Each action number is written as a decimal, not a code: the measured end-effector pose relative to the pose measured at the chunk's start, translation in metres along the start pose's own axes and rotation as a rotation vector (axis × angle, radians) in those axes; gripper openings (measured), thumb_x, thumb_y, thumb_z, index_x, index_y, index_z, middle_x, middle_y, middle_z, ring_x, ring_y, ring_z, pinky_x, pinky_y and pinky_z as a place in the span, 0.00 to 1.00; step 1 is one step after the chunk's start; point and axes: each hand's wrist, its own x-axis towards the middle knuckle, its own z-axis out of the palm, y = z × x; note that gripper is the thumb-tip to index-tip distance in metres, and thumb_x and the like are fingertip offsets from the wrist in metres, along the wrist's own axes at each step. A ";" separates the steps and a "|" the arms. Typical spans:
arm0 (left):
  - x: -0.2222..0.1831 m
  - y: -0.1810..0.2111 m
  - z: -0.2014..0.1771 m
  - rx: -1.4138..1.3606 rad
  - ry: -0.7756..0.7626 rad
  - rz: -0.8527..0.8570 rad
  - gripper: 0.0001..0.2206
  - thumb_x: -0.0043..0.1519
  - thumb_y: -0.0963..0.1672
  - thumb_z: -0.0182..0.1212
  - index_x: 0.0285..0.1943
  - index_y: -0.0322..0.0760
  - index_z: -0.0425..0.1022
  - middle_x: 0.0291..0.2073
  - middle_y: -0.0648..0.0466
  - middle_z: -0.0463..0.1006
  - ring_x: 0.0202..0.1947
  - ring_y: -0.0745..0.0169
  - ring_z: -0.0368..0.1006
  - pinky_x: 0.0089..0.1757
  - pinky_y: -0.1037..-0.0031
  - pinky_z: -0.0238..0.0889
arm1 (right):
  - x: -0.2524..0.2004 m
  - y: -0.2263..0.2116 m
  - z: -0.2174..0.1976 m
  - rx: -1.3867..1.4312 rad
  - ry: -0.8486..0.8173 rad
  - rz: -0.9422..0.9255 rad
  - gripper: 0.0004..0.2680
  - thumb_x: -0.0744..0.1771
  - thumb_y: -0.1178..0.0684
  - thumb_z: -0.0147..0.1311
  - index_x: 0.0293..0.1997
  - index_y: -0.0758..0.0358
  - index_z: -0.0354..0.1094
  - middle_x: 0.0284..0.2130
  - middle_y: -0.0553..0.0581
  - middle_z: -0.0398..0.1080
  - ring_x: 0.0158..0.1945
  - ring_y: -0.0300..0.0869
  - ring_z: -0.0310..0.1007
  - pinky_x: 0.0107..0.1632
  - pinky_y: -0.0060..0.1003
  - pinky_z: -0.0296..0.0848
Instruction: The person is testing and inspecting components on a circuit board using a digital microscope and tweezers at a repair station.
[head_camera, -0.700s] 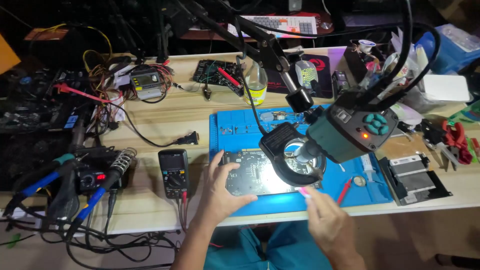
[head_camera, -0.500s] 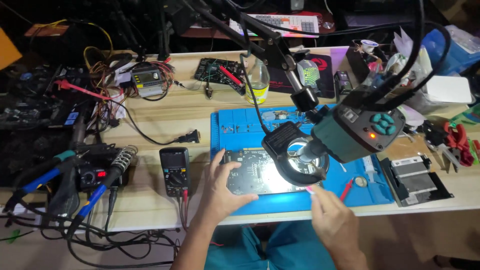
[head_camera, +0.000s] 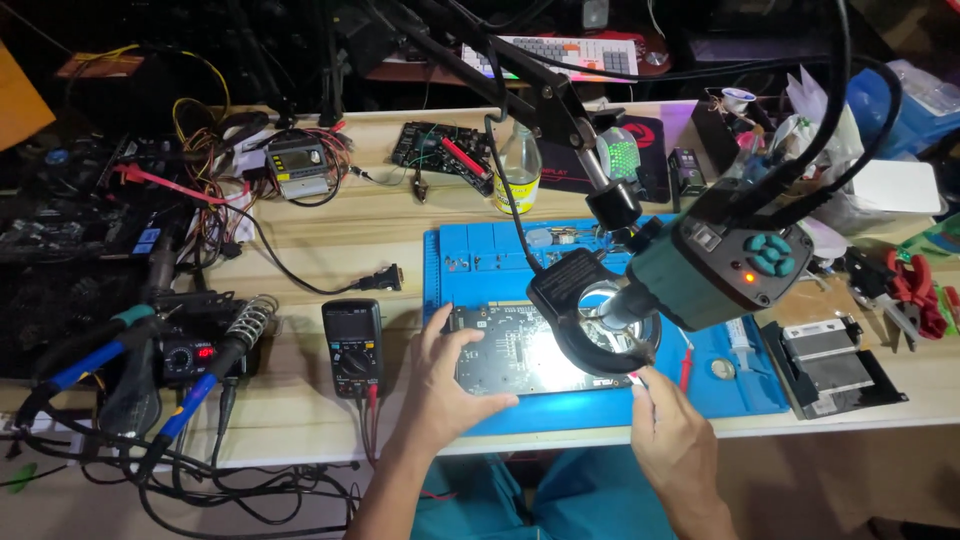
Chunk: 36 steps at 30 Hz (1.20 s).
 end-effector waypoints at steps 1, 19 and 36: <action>0.000 -0.002 0.001 0.000 0.000 0.000 0.39 0.39 0.52 0.93 0.62 0.57 0.78 0.83 0.53 0.57 0.80 0.43 0.56 0.68 0.44 0.58 | 0.000 -0.001 -0.001 0.000 0.000 0.000 0.13 0.73 0.51 0.50 0.63 0.56 0.76 0.54 0.56 0.83 0.55 0.56 0.81 0.50 0.53 0.80; 0.000 0.004 -0.004 -0.004 -0.027 -0.047 0.37 0.40 0.51 0.92 0.61 0.59 0.80 0.84 0.56 0.56 0.80 0.41 0.56 0.68 0.44 0.58 | -0.002 -0.012 -0.009 0.048 -0.080 0.016 0.14 0.73 0.48 0.49 0.63 0.55 0.78 0.57 0.52 0.83 0.61 0.48 0.82 0.58 0.47 0.81; 0.001 -0.001 0.000 -0.002 -0.001 -0.005 0.38 0.38 0.51 0.93 0.60 0.59 0.79 0.84 0.54 0.57 0.79 0.41 0.58 0.66 0.44 0.60 | -0.005 -0.034 -0.023 0.119 -0.165 -0.015 0.14 0.72 0.50 0.52 0.64 0.50 0.79 0.57 0.48 0.84 0.62 0.43 0.82 0.59 0.44 0.81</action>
